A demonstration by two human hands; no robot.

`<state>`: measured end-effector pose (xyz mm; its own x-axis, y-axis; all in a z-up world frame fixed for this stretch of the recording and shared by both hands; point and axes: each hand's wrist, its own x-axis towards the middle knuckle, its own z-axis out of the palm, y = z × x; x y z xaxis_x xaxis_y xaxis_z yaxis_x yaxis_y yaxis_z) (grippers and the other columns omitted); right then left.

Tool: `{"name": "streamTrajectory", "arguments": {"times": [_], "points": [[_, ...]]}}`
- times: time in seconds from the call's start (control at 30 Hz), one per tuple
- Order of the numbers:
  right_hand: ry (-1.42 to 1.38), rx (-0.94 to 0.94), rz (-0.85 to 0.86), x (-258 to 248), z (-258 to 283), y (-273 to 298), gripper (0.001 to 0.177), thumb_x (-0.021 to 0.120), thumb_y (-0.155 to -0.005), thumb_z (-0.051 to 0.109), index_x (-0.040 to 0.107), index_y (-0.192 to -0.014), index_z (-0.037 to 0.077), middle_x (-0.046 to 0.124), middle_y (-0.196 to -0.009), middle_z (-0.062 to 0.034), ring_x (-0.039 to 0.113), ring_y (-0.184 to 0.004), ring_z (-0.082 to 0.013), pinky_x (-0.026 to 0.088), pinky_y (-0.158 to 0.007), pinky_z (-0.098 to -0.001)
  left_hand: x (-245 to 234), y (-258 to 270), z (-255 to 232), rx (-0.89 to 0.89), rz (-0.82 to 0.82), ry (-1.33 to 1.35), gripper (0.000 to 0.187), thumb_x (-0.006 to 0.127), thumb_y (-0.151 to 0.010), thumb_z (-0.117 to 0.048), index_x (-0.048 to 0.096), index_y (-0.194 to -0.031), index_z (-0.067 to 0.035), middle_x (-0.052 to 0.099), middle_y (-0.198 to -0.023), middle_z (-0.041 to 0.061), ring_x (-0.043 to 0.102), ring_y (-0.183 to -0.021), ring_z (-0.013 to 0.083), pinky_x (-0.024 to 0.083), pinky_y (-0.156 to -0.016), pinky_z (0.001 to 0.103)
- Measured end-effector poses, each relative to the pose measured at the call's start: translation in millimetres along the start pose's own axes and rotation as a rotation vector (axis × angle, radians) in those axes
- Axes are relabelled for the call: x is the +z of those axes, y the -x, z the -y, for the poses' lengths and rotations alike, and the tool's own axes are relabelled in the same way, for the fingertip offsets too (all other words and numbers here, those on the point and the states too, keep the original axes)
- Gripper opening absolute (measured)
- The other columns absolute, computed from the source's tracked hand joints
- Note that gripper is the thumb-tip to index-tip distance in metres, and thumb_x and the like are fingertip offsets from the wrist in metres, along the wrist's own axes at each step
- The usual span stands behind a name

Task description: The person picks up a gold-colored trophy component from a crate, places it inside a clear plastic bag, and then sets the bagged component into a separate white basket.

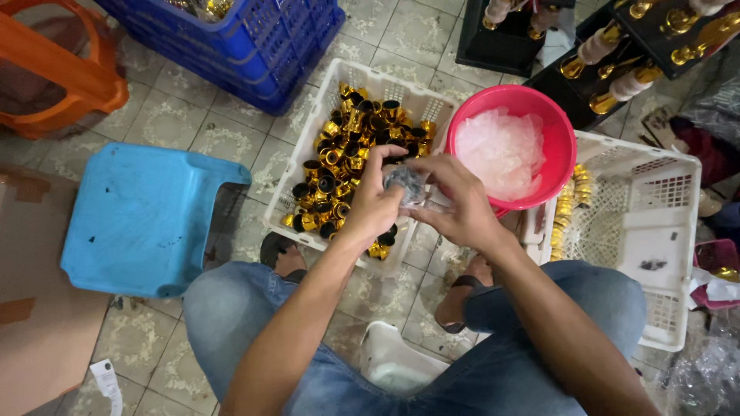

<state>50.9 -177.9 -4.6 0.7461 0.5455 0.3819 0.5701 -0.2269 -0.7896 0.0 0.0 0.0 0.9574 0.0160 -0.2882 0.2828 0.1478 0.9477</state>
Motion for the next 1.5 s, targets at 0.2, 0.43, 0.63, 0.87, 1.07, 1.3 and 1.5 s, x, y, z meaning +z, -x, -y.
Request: {"name": "streamTrajectory", "arguments": {"times": [0.2,0.43,0.63,0.87,1.07,1.3,1.5], "points": [[-0.034,0.065,-0.075,-4,-18,4,0.073,0.106,-0.068,0.032,0.077,-0.131,0.008,0.07,-0.102,-0.0125,0.069,-0.084,-0.0255,0.056,-0.079,-0.0397,0,15,-25,-0.04,-0.006,-0.151,0.055,0.066,-0.097,-0.002,0.051,-0.149,-0.006,0.065,-0.144,0.037,0.077,-0.116,0.0468,0.068,-0.081,0.049],[-0.034,0.109,-0.106,-1,-15,5,0.068,0.11,-0.064,0.029,0.081,-0.122,0.01,0.071,-0.095,-0.0079,0.069,-0.08,-0.0205,0.057,-0.075,-0.0316,-16,-13,19,-0.005,0.058,-0.16,0.042,0.069,-0.103,-0.004,0.062,-0.144,-0.007,0.067,-0.138,0.032,0.079,-0.108,0.0459,0.069,-0.076,0.042],[0.08,-0.004,-0.019,-7,6,1,0.063,0.103,-0.075,0.026,0.08,-0.132,0.011,0.073,-0.109,-0.0118,0.073,-0.08,-0.0288,0.061,-0.079,-0.0426,-13,-9,12,0.087,-0.022,-0.266,0.022,0.068,-0.104,-0.002,0.064,-0.124,-0.007,0.077,-0.122,0.031,0.081,-0.098,0.0458,0.069,-0.072,0.043],[0.12,0.018,0.033,-5,12,5,0.062,0.095,-0.08,0.026,0.075,-0.137,0.012,0.071,-0.118,-0.0178,0.076,-0.084,-0.0361,0.063,-0.079,-0.0488,-15,0,-5,0.046,0.052,-0.34,0.03,0.076,-0.101,-0.01,0.064,-0.128,-0.008,0.077,-0.123,0.033,0.08,-0.104,0.0502,0.071,-0.078,0.054],[0.389,0.111,0.174,-17,29,29,0.061,0.085,-0.083,0.033,0.07,-0.14,0.02,0.068,-0.12,-0.0157,0.077,-0.084,-0.0441,0.064,-0.079,-0.0571,-1,10,7,0.088,0.039,-0.541,0.018,0.072,-0.1,-0.013,0.071,-0.118,-0.014,0.082,-0.101,0.019,0.08,-0.101,0.042,0.064,-0.091,0.058],[0.243,0.371,-0.19,-162,46,50,0.052,0.073,-0.092,0.001,0.063,-0.143,0.006,0.069,-0.137,-0.0142,0.072,-0.113,-0.0246,0.058,-0.077,-0.0295,-10,3,16,-0.071,0.031,-0.507,0.066,0.054,-0.098,-0.062,0.065,-0.146,-0.018,0.071,-0.14,0.004,0.073,-0.112,0.0176,0.068,-0.082,0.033],[0.398,0.935,-0.595,-228,-165,209,0.037,0.084,-0.104,0.016,0.069,-0.134,0.001,0.071,-0.121,-0.0123,0.065,-0.087,-0.0181,0.056,-0.072,-0.0331,-58,-8,59,-0.215,-0.072,-0.423,0.06,0.043,-0.108,-0.048,0.062,-0.146,-0.005,0.063,-0.157,0.016,0.066,-0.137,0.0307,0.07,-0.081,0.044]]}}
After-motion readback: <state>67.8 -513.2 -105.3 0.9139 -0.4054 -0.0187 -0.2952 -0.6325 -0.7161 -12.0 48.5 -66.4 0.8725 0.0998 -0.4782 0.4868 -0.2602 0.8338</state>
